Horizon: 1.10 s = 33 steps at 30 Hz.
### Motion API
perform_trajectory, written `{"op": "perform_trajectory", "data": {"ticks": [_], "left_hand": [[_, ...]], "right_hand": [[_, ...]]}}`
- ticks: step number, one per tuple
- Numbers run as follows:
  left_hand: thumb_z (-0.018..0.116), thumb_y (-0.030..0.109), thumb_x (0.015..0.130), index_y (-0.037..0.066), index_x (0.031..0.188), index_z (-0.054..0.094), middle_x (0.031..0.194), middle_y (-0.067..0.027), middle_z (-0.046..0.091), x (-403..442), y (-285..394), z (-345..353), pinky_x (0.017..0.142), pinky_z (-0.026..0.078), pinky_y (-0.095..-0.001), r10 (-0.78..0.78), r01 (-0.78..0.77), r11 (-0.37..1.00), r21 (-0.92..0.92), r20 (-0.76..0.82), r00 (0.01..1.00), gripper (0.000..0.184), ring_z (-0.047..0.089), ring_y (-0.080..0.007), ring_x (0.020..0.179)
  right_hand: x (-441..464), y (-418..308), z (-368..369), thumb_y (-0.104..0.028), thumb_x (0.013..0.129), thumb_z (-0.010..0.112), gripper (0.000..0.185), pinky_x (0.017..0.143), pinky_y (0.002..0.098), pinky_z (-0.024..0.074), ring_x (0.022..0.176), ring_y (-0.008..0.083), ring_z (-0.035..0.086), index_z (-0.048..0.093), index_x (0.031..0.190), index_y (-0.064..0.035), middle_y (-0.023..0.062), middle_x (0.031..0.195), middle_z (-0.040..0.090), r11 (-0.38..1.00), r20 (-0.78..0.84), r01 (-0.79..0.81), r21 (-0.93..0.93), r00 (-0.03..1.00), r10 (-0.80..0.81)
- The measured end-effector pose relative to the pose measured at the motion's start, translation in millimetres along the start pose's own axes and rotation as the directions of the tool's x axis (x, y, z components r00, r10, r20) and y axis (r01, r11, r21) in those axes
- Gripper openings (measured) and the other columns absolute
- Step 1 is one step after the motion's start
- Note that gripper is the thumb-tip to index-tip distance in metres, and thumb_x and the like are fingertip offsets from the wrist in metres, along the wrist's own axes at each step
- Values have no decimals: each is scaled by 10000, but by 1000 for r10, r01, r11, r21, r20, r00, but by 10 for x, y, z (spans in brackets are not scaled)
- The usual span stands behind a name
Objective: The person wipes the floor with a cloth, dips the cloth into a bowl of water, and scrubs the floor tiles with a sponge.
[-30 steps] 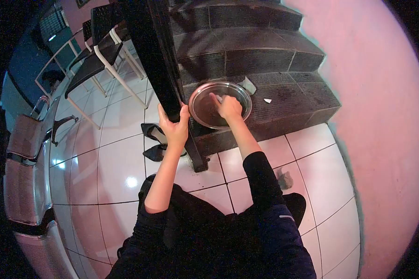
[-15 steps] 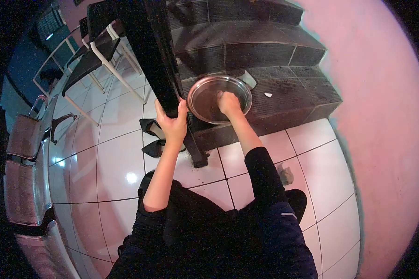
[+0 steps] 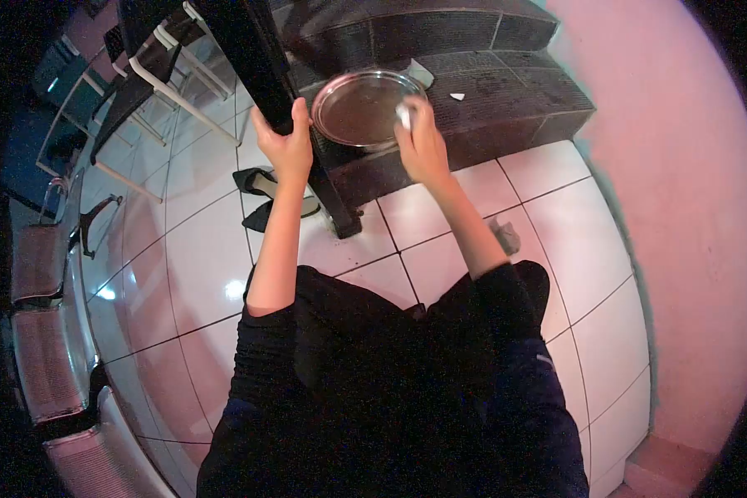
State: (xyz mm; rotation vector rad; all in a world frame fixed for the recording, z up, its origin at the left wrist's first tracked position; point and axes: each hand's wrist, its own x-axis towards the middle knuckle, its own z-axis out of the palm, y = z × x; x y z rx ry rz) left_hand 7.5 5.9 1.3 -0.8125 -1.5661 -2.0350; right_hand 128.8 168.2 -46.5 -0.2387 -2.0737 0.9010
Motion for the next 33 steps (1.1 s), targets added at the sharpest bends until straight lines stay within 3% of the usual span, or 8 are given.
{"op": "perform_trajectory", "data": {"ticks": [3,5,8,10,16,19,25,33], "left_hand": [[666,116,838,3,1034,475,819,-40,568,2,-40,20,581,456,-229,138,-137,988,68,-5,990,296,547,-88,627],[730,195,764,-21,1056,489,856,-94,616,3,-40,12,714,466,-273,35,-35,999,-15,-17,999,435,578,-152,762],[731,199,766,-20,1048,489,847,-92,621,6,-49,-7,716,468,-268,28,-28,999,25,-7,1000,432,580,-148,757],[730,200,768,-20,1044,488,842,-90,622,11,-28,-2,715,468,-267,26,-25,999,48,-4,1000,428,581,-147,752],[722,193,779,-14,1028,485,825,-77,618,12,-22,4,694,464,-252,36,-36,999,4,-10,999,401,570,-124,739],[718,180,783,-8,1020,484,819,-62,608,1,-43,-8,685,458,-240,9,-9,1000,-24,4,1000,382,561,-107,735],[614,74,863,-5,1066,442,808,-78,583,14,-48,-17,581,457,-236,121,-124,991,51,64,991,278,556,-114,625],[695,111,807,5,1000,486,861,-52,584,-12,1,-18,711,460,-241,3,0,998,-67,33,999,304,568,-106,758]], "right_hand": [[-929,619,24,-162,838,556,407,858,424,432,1031,384,522,377,1195,-81,202,1161,471,994,123,35,-104,992,-22],[-1540,828,-25,-186,831,578,405,874,420,426,1051,388,502,403,1183,-87,195,1151,468,982,403,-146,-123,896,184],[-2096,934,10,-220,830,595,384,886,438,426,1072,364,493,444,1163,-104,171,1143,474,950,564,-123,-286,780,271],[-2230,929,50,-248,821,612,350,919,470,401,1113,339,472,493,1125,-122,149,1198,470,957,743,108,-271,655,137],[-2320,1110,213,-262,798,627,427,1031,487,296,1246,326,373,524,1191,-129,155,1306,418,854,608,388,-347,786,-110],[-2506,1051,239,-365,811,605,611,1069,496,237,1326,324,280,429,1313,-64,172,1382,355,870,746,359,-337,666,15],[-2637,982,240,-668,800,446,936,1105,493,106,1395,315,135,223,1419,-2,171,1502,157,847,748,337,-411,656,101],[-2417,1064,342,-659,814,432,913,1098,497,148,1397,296,130,230,1415,-1,155,1505,158,889,793,282,-360,594,133]]}}
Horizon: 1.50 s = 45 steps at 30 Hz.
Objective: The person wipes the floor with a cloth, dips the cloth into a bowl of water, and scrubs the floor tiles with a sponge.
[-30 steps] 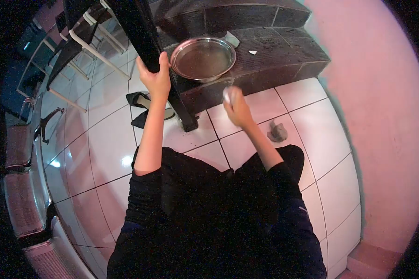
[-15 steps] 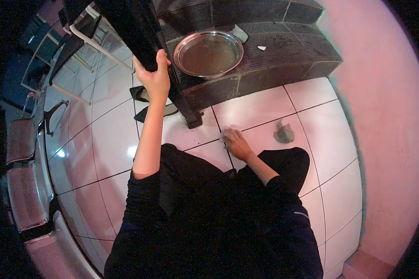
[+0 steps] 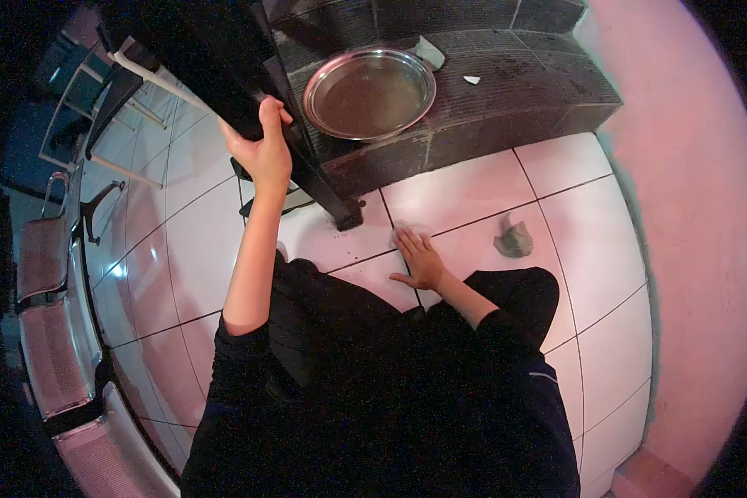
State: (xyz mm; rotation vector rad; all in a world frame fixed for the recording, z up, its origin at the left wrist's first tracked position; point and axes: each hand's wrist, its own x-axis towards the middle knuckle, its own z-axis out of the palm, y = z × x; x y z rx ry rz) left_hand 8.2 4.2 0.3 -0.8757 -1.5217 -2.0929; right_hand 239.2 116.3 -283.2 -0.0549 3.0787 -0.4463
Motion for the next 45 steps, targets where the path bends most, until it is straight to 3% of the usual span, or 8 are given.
{"op": "perform_trajectory", "data": {"ticks": [4,5,18,21,24,28,30,45], "left_hand": [[675,80,817,2,1045,466,855,-56,581,-4,0,8,644,471,-229,5,-5,999,-51,12,1000,319,575,-98,678],[568,17,869,-9,1035,437,808,-105,583,0,7,26,589,455,-250,47,-47,999,0,18,999,213,547,-136,613],[574,64,882,5,1027,434,793,-95,583,9,84,47,573,453,-245,24,-24,1000,-9,24,999,210,552,-143,611],[628,37,838,-21,1161,415,816,-82,565,7,46,20,575,473,-237,-20,22,998,-66,26,999,392,553,-117,612],[572,70,883,10,1025,413,787,-100,582,23,41,38,560,453,-250,53,-51,998,-33,47,998,222,551,-148,608],[574,77,884,10,1019,415,789,-106,582,17,5,16,554,454,-256,41,-38,997,-69,44,998,219,548,-153,605],[588,13,852,-26,1165,399,793,-97,565,27,-2,25,571,472,-241,22,-18,992,-126,35,999,367,547,-127,605],[574,42,872,3,1033,423,778,-101,571,32,29,40,559,443,-232,42,-35,993,-111,62,997,225,541,-137,605]], "right_hand": [[394,62,108,-654,806,451,914,1094,501,167,1398,283,135,233,1415,-7,143,1507,157,998,-78,-50,38,996,53],[502,78,121,-652,806,453,913,1098,493,162,1397,278,140,224,1420,-16,135,1509,155,997,-87,-70,27,994,72],[1128,65,15,-724,779,409,963,1126,424,65,1412,219,39,196,1443,-60,92,1526,106,956,-35,-292,35,956,293],[1090,68,70,-730,771,416,974,1126,419,77,1410,215,66,208,1439,-53,93,1523,122,947,-52,-301,113,950,308],[1086,106,77,-737,763,422,981,1124,423,91,1406,221,93,210,1439,-58,89,1519,144,959,-116,-266,96,954,276],[989,107,62,-695,788,440,927,1117,415,138,1401,220,122,221,1436,-70,70,1518,153,957,-165,-287,43,943,290],[976,149,35,-693,787,443,926,1115,416,143,1399,222,128,222,1436,-70,73,1517,155,955,-215,-293,49,930,297],[660,1039,-127,-667,778,491,871,1085,477,194,1381,251,182,350,1372,-46,104,1477,257,889,-370,-445,107,812,451]]}}
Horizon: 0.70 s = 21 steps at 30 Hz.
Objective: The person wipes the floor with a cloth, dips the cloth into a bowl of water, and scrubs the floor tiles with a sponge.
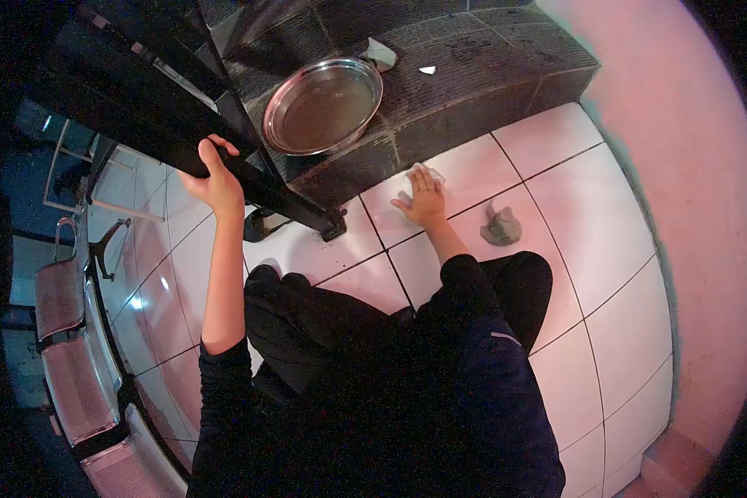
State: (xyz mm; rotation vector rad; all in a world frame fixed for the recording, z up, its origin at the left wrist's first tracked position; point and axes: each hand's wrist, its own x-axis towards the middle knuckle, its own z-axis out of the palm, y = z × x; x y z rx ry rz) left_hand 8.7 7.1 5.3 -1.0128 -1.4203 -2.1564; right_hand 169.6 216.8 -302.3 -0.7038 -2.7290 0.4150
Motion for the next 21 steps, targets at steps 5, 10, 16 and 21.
{"op": "perform_trajectory", "data": {"ticks": [5,10,16,21], "left_hand": [[571,45,873,-2,1034,424,784,-107,570,-12,22,9,552,441,-230,-9,9,999,40,-21,1000,223,540,-139,605],[570,38,871,-6,1046,423,796,-114,570,-13,-19,0,556,448,-236,15,-14,1000,10,-21,1000,232,540,-141,606],[575,24,864,-15,1082,419,800,-116,570,-8,-58,-24,570,463,-245,28,-28,1000,7,-18,999,270,542,-137,609],[580,18,860,-23,1148,410,799,-110,573,-15,-59,-21,571,469,-244,26,-26,1000,12,-26,999,336,547,-127,606]], "right_hand": [[101,439,-49,-650,785,500,837,1058,491,248,1336,305,284,383,1350,-44,142,1425,347,1000,-114,-12,-18,993,9],[275,640,-141,-662,804,452,842,1052,542,216,1373,298,203,339,1378,-57,131,1465,276,969,15,-246,-30,969,247],[265,331,-70,-712,826,290,917,1068,599,67,1397,347,64,211,1431,-28,140,1519,107,930,206,-362,-59,908,366],[-14,-463,-204,-709,823,278,811,1065,609,29,1403,343,-43,234,1449,-196,106,1534,31,965,416,-251,-74,872,258]]}}
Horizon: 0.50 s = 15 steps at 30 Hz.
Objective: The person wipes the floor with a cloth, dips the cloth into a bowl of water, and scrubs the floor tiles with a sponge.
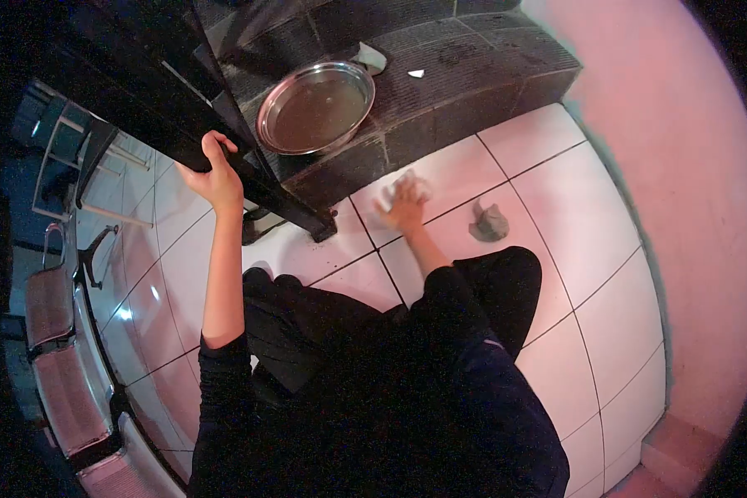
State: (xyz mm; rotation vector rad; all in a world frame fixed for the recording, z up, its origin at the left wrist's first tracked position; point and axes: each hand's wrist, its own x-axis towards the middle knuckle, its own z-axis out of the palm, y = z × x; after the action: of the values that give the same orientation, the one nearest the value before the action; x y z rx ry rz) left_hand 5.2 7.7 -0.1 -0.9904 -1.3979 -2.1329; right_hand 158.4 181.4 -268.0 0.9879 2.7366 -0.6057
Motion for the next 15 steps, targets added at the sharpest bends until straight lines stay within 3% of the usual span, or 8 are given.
{"op": "perform_trajectory", "data": {"ticks": [1,3,6,12,15], "left_hand": [[584,21,859,-24,1155,413,798,-104,575,3,5,3,569,468,-243,-11,11,1000,19,-4,1000,345,547,-123,604],[589,23,858,-26,1162,416,797,-99,576,4,37,17,567,468,-241,-24,24,999,32,-9,1000,354,548,-118,601],[610,46,855,-22,1139,438,791,-83,579,-7,72,50,570,462,-236,-11,11,1000,-29,-17,1000,339,549,-110,602],[638,78,847,-11,1098,468,779,-66,582,7,82,36,576,450,-223,-24,25,999,48,-22,999,316,551,-106,603],[639,85,848,-13,1082,472,779,-69,585,3,113,34,577,450,-224,-60,61,997,51,-31,998,304,551,-106,603]], "right_hand": [[17,-37,372,-724,796,331,918,1071,591,29,1404,340,-13,230,1440,-78,147,1528,23,999,-208,34,19,978,-29],[-273,-266,458,-732,769,388,996,1080,567,35,1404,337,17,226,1421,2,180,1520,41,989,-176,122,79,979,-107],[-780,-465,559,-730,776,391,987,1082,568,85,1404,332,58,197,1432,-18,181,1514,83,978,-149,192,-78,968,-202],[-1173,-233,714,-717,766,446,964,1087,544,126,1405,304,86,247,1418,-36,145,1512,132,936,-222,352,-27,910,-349],[-1048,-179,665,-710,770,454,947,1086,536,143,1405,287,93,250,1421,-53,129,1513,143,948,-192,319,1,930,-312]]}}
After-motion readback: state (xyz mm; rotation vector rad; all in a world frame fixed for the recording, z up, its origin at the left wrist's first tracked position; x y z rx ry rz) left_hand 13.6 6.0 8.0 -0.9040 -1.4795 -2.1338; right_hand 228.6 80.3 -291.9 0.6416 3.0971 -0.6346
